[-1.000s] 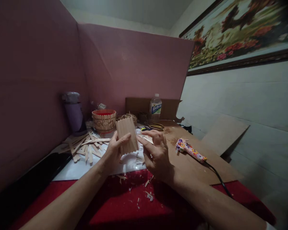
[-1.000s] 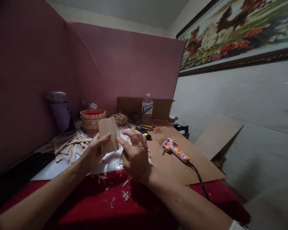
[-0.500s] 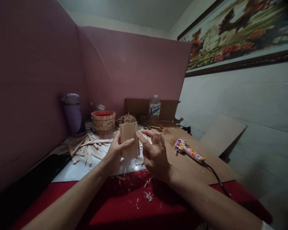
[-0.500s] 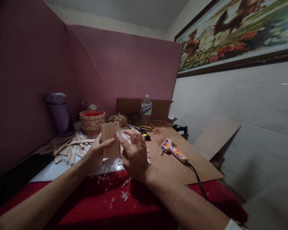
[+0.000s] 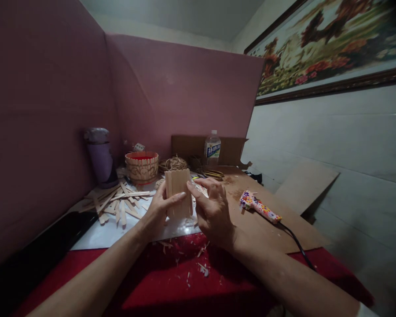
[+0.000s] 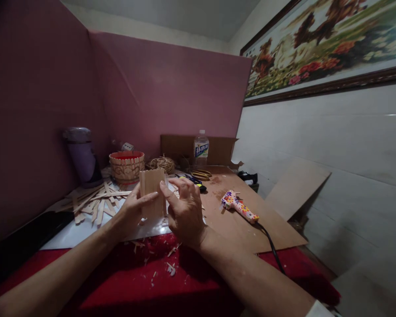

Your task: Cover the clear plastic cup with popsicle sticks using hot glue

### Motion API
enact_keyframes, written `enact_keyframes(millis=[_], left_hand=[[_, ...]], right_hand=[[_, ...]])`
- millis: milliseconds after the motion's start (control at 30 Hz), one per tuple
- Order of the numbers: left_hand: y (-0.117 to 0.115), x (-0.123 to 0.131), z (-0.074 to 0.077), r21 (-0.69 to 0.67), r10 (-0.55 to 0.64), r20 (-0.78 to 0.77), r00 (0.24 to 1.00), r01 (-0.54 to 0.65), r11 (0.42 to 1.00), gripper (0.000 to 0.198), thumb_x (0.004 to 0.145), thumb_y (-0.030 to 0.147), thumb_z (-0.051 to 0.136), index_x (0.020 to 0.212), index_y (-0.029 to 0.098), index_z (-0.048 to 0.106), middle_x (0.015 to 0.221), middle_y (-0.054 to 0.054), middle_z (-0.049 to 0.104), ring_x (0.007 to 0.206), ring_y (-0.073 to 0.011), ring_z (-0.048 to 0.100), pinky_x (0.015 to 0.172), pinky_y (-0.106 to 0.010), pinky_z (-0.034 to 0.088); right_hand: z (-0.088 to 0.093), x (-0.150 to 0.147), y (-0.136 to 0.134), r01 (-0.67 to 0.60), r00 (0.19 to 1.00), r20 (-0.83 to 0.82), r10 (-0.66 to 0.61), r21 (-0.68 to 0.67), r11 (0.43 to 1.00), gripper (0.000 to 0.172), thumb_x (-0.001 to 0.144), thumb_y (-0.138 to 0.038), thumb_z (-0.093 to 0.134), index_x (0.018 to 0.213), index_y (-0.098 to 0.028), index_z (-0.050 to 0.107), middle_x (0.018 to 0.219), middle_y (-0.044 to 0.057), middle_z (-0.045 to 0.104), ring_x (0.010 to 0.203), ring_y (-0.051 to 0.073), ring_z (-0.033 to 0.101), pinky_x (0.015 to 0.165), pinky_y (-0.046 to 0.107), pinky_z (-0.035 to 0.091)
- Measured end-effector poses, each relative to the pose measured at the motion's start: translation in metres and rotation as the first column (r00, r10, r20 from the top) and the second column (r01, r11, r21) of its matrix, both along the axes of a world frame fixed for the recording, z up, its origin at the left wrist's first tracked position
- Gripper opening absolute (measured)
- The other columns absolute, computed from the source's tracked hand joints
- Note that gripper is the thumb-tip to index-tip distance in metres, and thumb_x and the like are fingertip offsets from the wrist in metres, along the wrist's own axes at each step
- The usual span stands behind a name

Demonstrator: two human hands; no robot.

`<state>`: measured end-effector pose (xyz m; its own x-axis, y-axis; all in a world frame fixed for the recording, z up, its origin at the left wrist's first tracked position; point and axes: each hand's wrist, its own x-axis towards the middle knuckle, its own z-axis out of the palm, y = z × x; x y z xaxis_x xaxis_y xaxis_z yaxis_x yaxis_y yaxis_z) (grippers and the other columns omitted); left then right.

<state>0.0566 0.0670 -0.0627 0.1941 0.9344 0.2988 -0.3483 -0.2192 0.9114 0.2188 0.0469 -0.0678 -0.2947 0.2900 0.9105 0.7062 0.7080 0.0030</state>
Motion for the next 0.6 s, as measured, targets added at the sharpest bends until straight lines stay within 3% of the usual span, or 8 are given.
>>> enact_keyframes(millis=[333,500,600], left_hand=[[0.021,-0.025,0.010,0.071,0.277,-0.038,0.960,-0.274,0.959,0.063,0.051,0.022,0.083,0.107,0.017,0.055,0.093,-0.003,0.065,0.088,-0.0211,0.060,0.074,-0.032,0.052],[0.027,-0.027,0.003,0.048,0.273,-0.117,0.955,-0.269,0.962,0.069,0.043,0.017,0.083,0.105,0.018,0.052,0.091,-0.001,0.064,0.084,-0.0207,0.060,0.071,-0.030,0.050],[0.027,-0.024,0.000,0.025,0.231,-0.240,0.943,-0.232,0.972,0.067,0.043,0.016,0.082,0.103,0.017,0.052,0.090,-0.001,0.063,0.080,-0.0202,0.059,0.067,-0.029,0.048]], right_hand=[[0.002,0.003,0.009,0.020,0.988,-0.154,-0.029,-0.063,0.998,0.031,0.088,-0.013,0.047,0.117,-0.015,0.057,0.114,0.014,0.057,0.108,0.027,0.051,0.097,0.047,0.042],[-0.002,0.003,0.015,0.019,0.984,-0.176,-0.042,-0.127,0.992,0.029,0.086,-0.014,0.049,0.113,-0.013,0.060,0.112,0.014,0.059,0.106,0.027,0.051,0.096,0.046,0.042],[-0.003,0.003,0.016,0.009,0.982,-0.184,-0.036,-0.146,0.989,0.030,0.086,-0.014,0.048,0.113,-0.013,0.060,0.112,0.014,0.059,0.106,0.027,0.051,0.096,0.046,0.042]])
